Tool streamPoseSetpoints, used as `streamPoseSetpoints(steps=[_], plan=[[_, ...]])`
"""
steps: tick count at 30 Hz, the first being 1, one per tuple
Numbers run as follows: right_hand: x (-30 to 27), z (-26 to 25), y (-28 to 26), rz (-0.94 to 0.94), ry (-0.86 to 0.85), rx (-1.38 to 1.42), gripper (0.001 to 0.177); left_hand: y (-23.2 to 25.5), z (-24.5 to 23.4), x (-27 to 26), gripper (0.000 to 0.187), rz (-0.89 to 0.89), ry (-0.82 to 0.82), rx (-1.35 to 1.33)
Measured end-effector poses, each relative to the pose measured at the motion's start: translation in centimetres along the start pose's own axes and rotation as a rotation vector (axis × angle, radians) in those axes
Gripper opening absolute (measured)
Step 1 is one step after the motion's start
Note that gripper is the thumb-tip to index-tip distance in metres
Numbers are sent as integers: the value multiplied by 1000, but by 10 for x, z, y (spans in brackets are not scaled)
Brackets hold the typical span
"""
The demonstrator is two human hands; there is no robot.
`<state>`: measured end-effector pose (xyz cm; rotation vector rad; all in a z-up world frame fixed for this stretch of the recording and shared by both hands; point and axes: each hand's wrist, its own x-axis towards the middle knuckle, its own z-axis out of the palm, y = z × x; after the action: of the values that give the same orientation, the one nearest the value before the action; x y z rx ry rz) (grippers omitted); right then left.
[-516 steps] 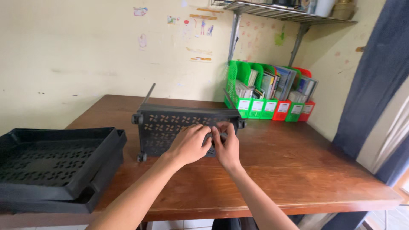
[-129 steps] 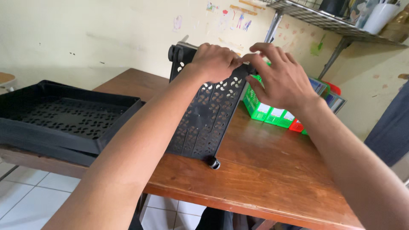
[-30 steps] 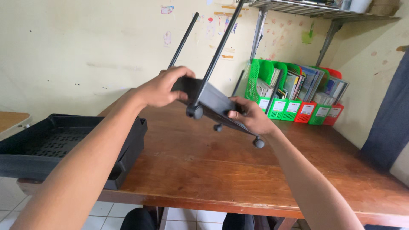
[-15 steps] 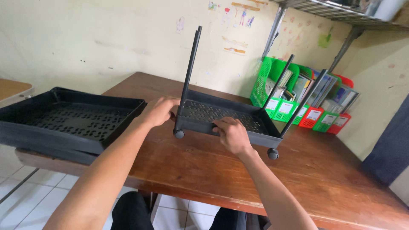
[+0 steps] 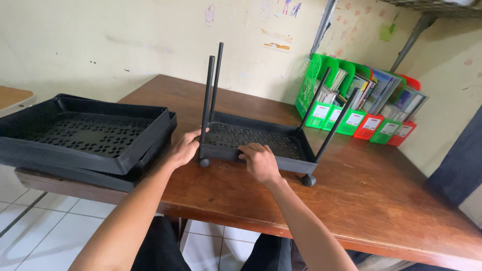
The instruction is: The person assembles a two-tier plastic storage rack by inserting vertical support rods into the bottom tray, attaching caster wheels, and securing a second tray on top. The person handles the trays, rods, and wheels by hand on a wooden table.
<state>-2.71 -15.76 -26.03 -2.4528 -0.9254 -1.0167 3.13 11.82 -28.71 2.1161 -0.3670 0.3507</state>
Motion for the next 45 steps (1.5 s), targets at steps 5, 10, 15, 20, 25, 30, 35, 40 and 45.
streamPoseSetpoints(steps=[5, 10, 15, 20, 25, 30, 35, 40, 45], plan=[[-3, -18, -2, -42, 137, 117, 21, -11, 18, -11, 75, 314, 20, -231], [-31, -54, 16, 236, 558, 219, 12, -7, 37, -18, 73, 184, 179, -88], [-58, -81, 55, 383, 788, -87, 49, -2, 35, -14, 54, 199, 247, -116], [-75, -64, 79, 742, 420, 373, 67, -16, 44, -7, 50, -53, 246, -148], [-87, -30, 98, 793, 372, 461, 48, -45, 56, 2, 55, 34, 311, -233], [-76, -30, 91, 719, 460, 391, 39, -55, 53, 15, 59, 130, 314, -189], [-79, -37, 72, 933, 409, 550, 48, -65, 61, 4, 57, -75, 282, -248], [-76, -42, 67, 808, 421, 339, 48, -57, 52, 11, 56, -126, 228, -272], [-82, -39, 68, 743, 421, 251, 47, -61, 53, 11, 57, -124, 219, -242]])
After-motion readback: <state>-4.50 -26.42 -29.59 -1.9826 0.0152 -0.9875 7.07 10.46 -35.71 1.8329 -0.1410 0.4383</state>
